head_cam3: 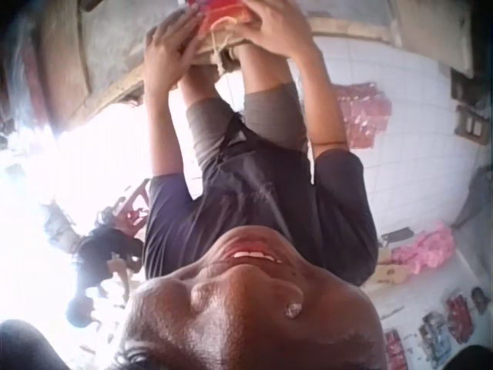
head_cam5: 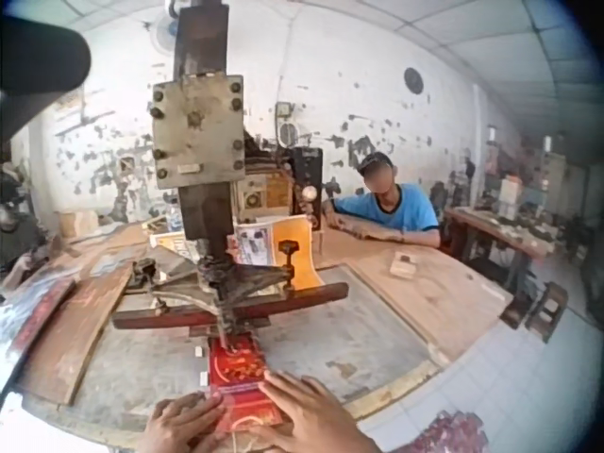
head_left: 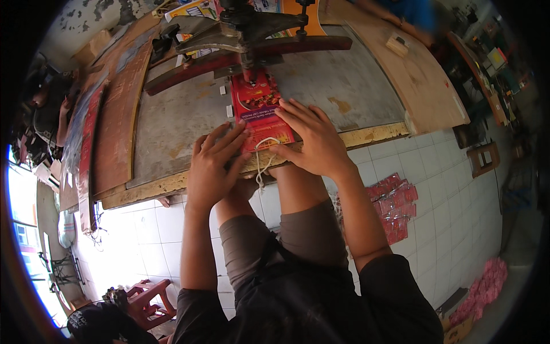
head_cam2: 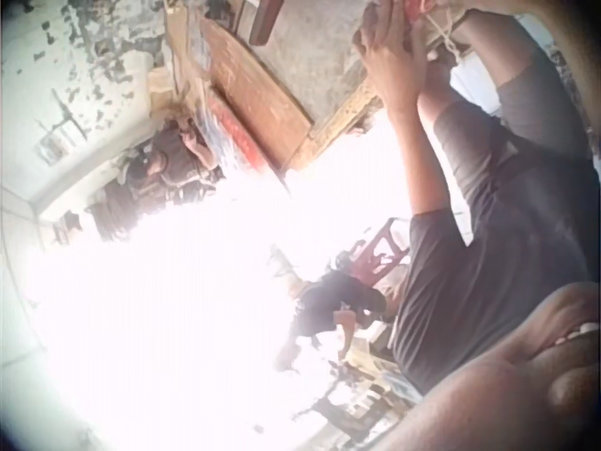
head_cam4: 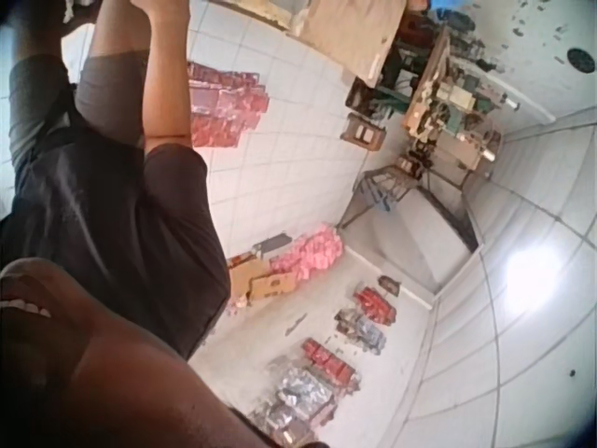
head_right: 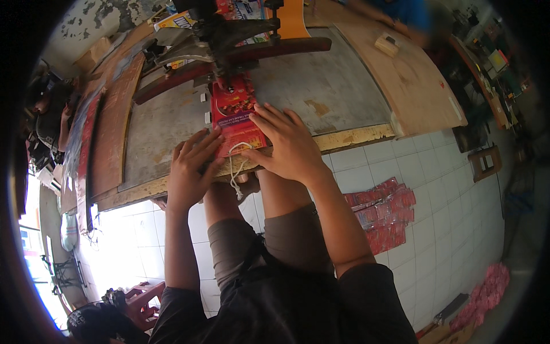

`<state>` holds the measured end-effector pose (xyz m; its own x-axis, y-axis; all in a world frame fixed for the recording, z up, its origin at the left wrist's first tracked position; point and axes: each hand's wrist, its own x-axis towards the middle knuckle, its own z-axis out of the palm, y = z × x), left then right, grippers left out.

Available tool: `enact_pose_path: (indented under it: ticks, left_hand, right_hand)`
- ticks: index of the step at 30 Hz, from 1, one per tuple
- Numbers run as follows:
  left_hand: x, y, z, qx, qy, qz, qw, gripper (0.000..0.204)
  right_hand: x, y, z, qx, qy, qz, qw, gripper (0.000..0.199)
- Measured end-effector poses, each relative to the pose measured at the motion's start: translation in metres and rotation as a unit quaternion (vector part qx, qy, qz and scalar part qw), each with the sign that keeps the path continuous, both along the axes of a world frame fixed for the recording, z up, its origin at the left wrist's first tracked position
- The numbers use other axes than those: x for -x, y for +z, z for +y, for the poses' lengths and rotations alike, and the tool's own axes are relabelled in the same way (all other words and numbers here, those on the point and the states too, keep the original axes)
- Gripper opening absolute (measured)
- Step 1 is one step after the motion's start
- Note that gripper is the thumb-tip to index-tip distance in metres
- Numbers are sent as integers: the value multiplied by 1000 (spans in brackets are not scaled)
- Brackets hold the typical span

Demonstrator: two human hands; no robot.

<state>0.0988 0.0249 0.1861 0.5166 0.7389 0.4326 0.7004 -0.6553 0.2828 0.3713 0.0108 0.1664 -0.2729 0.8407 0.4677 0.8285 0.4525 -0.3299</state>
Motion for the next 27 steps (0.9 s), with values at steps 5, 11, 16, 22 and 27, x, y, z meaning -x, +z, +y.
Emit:
enact_pose_path:
  ticks: [5, 11, 16, 22, 27]
  left_hand:
    - [1, 0, -2, 14, -3, -2, 1000, 44]
    - [3, 2, -1, 22, -4, 3, 1000, 45]
    - [2, 5, -2, 15, -5, 7, 1000, 44]
    - [1, 3, -2, -2, -9, 5, 1000, 45]
    - [5, -3, -10, -34, -1, 38, 999, 54]
  right_hand:
    - [0, 0, -1, 3, 5, 6, 1000, 81]
    - [1, 0, 1, 2, 8, 4, 1000, 84]
    - [-3, 2, 0, -7, 15, 7, 1000, 82]
    - [-2, 2, -2, -10, 7, 2, 1000, 82]
    - [-7, 4, -4, 19, 52, 52, 997, 65]
